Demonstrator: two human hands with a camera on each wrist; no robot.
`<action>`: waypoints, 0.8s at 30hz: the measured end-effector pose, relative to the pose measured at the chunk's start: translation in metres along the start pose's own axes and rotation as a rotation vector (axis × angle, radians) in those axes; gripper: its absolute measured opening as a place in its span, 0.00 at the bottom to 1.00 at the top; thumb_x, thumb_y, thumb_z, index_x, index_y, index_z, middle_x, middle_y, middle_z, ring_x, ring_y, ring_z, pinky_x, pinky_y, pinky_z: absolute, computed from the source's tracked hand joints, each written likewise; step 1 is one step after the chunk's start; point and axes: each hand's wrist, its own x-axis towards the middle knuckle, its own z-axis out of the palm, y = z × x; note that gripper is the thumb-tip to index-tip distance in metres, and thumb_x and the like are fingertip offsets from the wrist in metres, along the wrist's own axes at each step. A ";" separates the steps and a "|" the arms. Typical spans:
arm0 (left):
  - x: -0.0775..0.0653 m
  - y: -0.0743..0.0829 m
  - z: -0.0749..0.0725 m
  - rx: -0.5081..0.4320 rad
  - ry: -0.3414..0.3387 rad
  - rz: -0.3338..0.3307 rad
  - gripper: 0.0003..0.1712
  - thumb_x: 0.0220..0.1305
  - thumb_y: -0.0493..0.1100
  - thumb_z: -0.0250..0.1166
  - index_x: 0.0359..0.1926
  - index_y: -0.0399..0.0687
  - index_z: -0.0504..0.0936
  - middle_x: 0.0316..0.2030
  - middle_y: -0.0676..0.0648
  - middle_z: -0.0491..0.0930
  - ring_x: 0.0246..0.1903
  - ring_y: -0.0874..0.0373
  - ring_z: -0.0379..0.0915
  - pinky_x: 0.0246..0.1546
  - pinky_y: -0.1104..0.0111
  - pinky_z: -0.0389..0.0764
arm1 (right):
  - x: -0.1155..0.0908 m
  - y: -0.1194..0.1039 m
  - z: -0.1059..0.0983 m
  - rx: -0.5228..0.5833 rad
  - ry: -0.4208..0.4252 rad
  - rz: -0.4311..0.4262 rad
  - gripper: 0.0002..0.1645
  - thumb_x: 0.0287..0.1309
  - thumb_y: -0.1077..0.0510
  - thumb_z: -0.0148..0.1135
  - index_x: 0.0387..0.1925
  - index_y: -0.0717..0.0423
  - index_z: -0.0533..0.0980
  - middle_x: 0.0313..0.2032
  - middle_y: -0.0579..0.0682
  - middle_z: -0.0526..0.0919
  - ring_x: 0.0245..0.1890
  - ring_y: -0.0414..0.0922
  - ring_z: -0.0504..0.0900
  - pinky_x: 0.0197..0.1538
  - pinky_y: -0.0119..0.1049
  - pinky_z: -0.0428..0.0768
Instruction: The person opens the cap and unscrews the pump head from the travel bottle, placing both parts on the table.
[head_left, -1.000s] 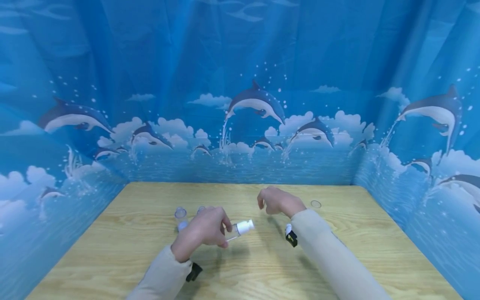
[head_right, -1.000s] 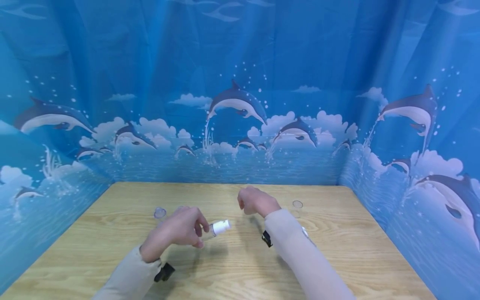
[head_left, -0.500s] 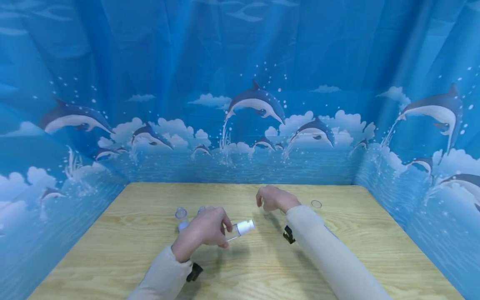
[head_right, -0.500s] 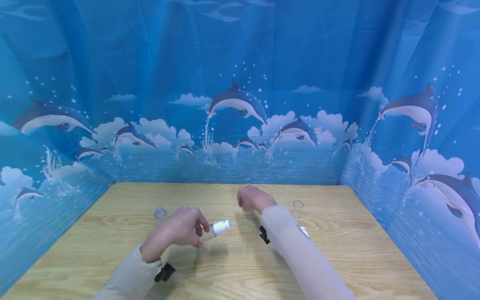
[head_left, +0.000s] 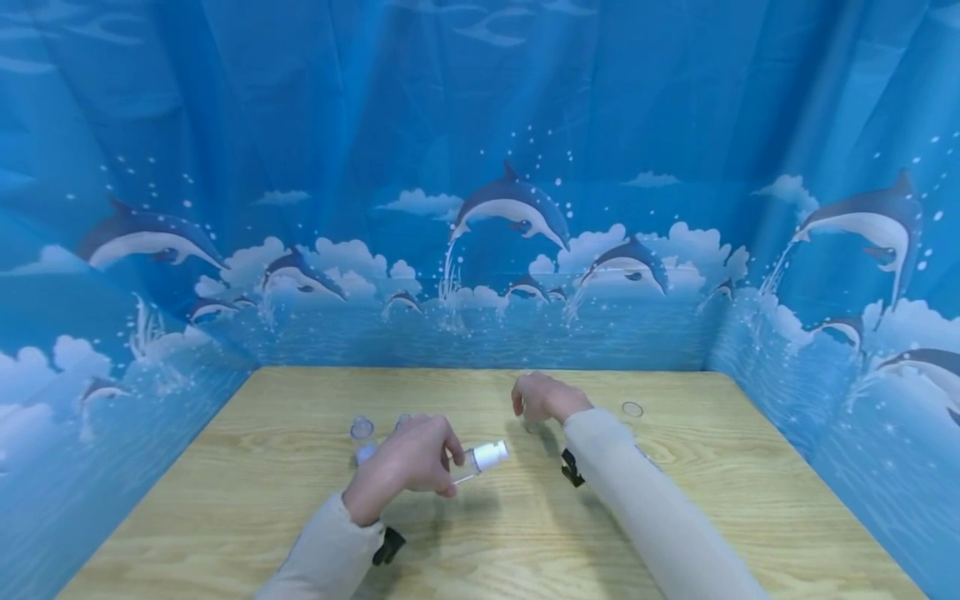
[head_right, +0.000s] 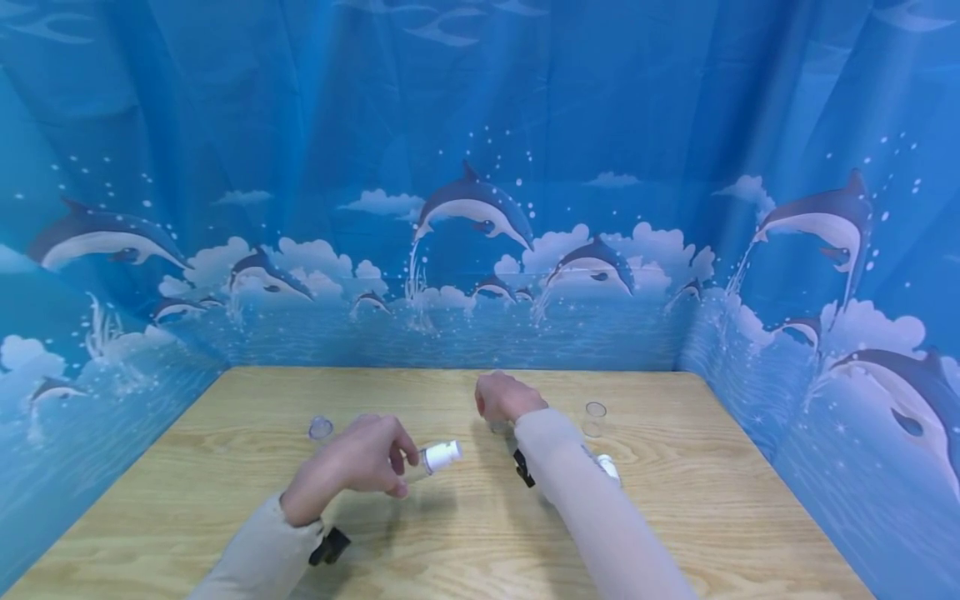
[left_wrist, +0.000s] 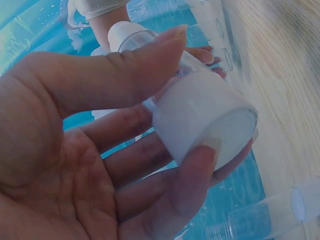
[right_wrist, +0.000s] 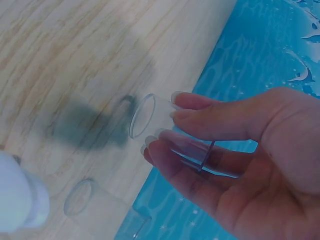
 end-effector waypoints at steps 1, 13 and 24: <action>0.000 0.000 0.000 0.000 0.001 0.001 0.20 0.41 0.36 0.84 0.40 0.48 0.91 0.32 0.49 0.89 0.28 0.61 0.80 0.34 0.64 0.83 | 0.001 0.000 0.001 -0.001 0.001 -0.003 0.22 0.56 0.76 0.58 0.46 0.53 0.85 0.57 0.55 0.84 0.56 0.53 0.81 0.54 0.47 0.85; 0.000 0.000 0.000 0.004 0.002 0.010 0.20 0.41 0.36 0.84 0.39 0.48 0.91 0.31 0.49 0.89 0.28 0.61 0.79 0.37 0.61 0.82 | 0.007 -0.001 0.007 -0.009 -0.008 0.028 0.17 0.58 0.72 0.64 0.45 0.52 0.84 0.51 0.52 0.83 0.49 0.48 0.81 0.53 0.47 0.84; 0.001 -0.002 0.000 0.003 -0.001 0.008 0.20 0.41 0.35 0.84 0.40 0.47 0.91 0.29 0.51 0.88 0.29 0.61 0.80 0.33 0.64 0.82 | 0.007 -0.002 0.010 0.012 -0.019 0.040 0.12 0.61 0.69 0.66 0.44 0.52 0.83 0.47 0.49 0.84 0.42 0.46 0.79 0.48 0.45 0.83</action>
